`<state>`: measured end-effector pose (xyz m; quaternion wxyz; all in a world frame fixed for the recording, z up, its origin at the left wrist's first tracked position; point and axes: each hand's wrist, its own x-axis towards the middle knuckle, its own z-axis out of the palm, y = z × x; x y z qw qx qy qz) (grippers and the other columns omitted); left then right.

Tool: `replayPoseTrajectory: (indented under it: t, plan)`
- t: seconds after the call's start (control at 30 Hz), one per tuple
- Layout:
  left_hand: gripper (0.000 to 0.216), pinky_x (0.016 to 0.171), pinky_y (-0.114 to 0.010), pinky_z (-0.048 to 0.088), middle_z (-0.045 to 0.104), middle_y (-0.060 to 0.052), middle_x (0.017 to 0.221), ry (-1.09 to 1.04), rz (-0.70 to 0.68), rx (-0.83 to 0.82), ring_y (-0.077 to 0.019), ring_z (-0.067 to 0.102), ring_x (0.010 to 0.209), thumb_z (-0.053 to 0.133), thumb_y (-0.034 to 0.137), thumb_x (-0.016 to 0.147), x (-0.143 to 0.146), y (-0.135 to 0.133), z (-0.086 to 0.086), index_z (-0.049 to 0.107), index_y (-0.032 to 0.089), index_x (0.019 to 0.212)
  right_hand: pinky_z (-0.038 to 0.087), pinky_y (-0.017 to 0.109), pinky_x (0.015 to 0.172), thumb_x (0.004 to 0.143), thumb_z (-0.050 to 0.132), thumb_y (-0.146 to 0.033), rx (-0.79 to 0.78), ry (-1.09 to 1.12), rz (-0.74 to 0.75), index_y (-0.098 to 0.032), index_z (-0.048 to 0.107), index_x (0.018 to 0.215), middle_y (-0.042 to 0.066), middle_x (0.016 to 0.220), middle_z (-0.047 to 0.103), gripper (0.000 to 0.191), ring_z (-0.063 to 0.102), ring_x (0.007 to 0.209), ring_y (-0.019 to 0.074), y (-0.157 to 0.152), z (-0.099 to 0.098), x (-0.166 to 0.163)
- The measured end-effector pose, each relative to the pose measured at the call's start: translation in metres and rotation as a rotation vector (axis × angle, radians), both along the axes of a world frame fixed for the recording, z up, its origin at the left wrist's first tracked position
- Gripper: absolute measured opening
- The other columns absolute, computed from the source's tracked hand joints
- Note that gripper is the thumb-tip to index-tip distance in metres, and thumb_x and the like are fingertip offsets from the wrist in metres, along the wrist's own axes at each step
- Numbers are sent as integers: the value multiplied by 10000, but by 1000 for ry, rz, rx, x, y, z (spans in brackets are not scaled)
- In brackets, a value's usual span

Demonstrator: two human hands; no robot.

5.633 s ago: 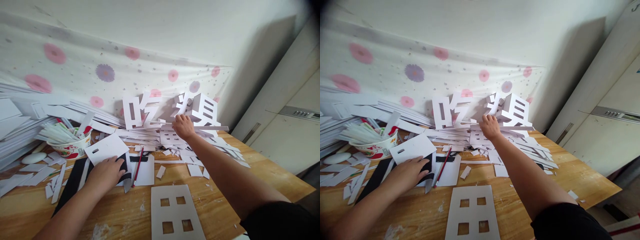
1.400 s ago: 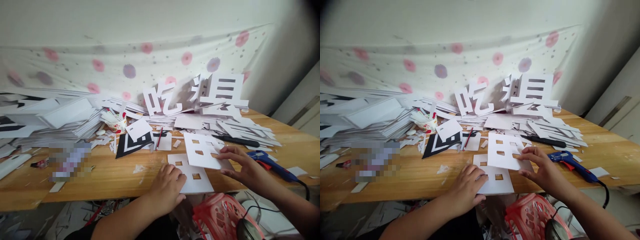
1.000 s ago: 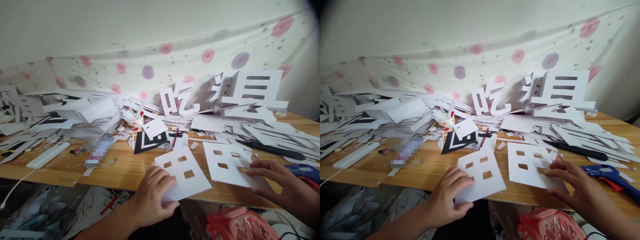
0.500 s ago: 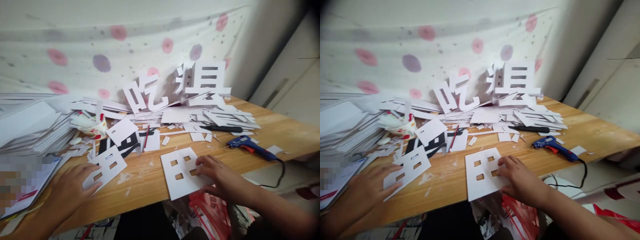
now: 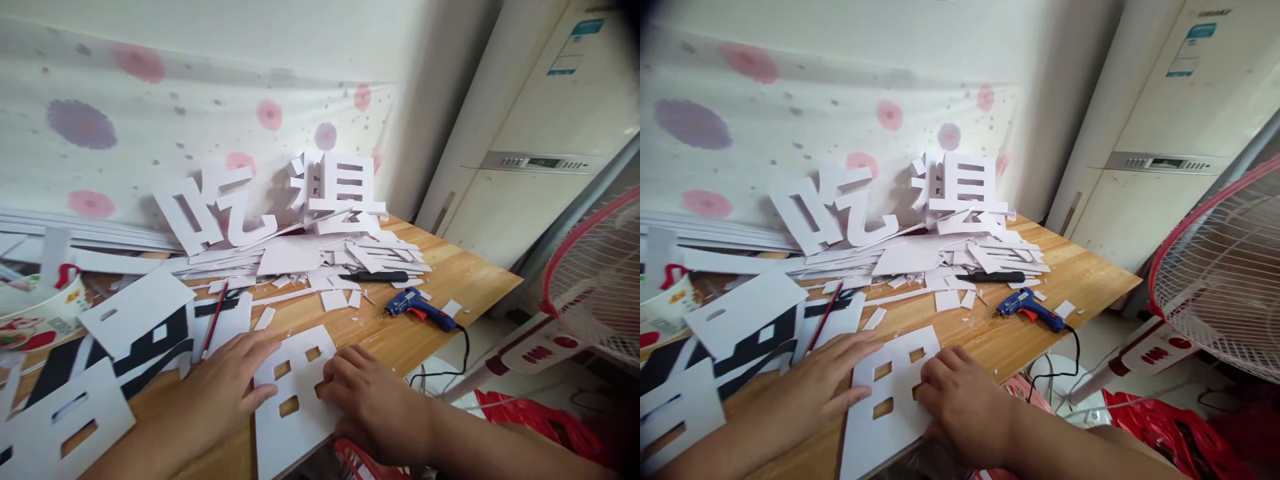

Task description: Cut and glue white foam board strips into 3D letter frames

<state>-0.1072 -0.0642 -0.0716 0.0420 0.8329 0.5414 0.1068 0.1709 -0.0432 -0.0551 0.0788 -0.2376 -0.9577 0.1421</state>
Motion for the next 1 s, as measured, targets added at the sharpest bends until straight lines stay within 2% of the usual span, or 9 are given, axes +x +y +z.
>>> replayPoseTrajectory:
  t: [0.07, 0.17, 0.33, 0.43, 0.5, 0.63, 0.77, 0.87, 1.0]
  plan:
    - [463, 996, -423, 478, 552, -41, 1367, -12, 13, 31, -260, 528, 1232, 571, 449, 847, -5, 4, -9, 534, 316, 1289, 367, 387, 936, 838, 611, -342, -17, 15, 3, -215, 558, 1173, 62, 1122, 568, 362, 473, 1006, 222, 4, -2, 2]
    - [445, 945, -387, 518, 598, -31, 1316, -6, -1, 70, -256, 579, 1174, 582, 468, 833, -12, 7, -17, 575, 315, 1250, 358, 385, 932, 802, 665, -358, -45, 32, -21, -224, 557, 1161, 53, 1138, 563, 398, 466, 1016, 223, 11, -7, 5]
    - [311, 799, -275, 570, 716, 6, 1079, -47, -69, 202, -203, 683, 956, 629, 429, 799, -17, 10, -13, 668, 315, 1086, 368, 350, 909, 780, 691, -409, -100, 96, -5, -253, 570, 1159, 23, 1161, 567, 428, 483, 1009, 201, 14, -16, 5]
    - [256, 720, -228, 576, 731, 31, 971, -79, -86, 288, -170, 701, 851, 637, 426, 789, -20, 12, -9, 674, 322, 1020, 365, 353, 923, 783, 665, -494, -72, 126, 7, -253, 592, 1128, 22, 1166, 575, 427, 499, 1003, 195, 26, -12, 7]
    - [250, 737, -217, 573, 724, 39, 999, -101, -81, 327, -160, 697, 872, 628, 420, 799, -23, 13, -10, 659, 332, 1031, 347, 365, 961, 814, 631, -475, 32, 92, -56, -233, 597, 1129, 36, 1185, 581, 398, 499, 1037, 204, 44, -5, 6]
    - [283, 794, -202, 558, 708, 42, 1065, -143, -103, 386, -153, 680, 939, 639, 400, 799, -27, 15, -14, 629, 342, 1076, 378, 383, 954, 890, 531, -330, 236, -113, -316, -164, 623, 1113, 102, 1169, 610, 293, 517, 1069, 244, 89, 4, -4]
    - [251, 782, -212, 555, 716, 30, 1017, -190, -111, 405, -162, 677, 908, 649, 404, 787, -23, 14, -16, 643, 335, 1028, 451, 424, 824, 845, 567, -336, 260, -194, -378, -102, 669, 960, 169, 973, 655, 280, 589, 926, 298, 104, -5, -24]
    - [189, 798, -246, 550, 714, 7, 1011, -236, -39, 381, -185, 664, 932, 612, 394, 813, -16, 9, -13, 660, 317, 979, 463, 406, 813, 844, 558, -334, 257, -208, -368, -132, 675, 953, 150, 989, 659, 258, 599, 943, 292, 99, -9, -32]
    - [187, 787, -246, 542, 716, 6, 989, -229, -85, 340, -187, 657, 914, 622, 355, 802, -11, 6, -13, 664, 314, 980, 465, 326, 852, 851, 576, -379, 222, -216, -423, -191, 673, 977, 84, 1021, 667, 247, 603, 986, 228, 116, 4, -18]
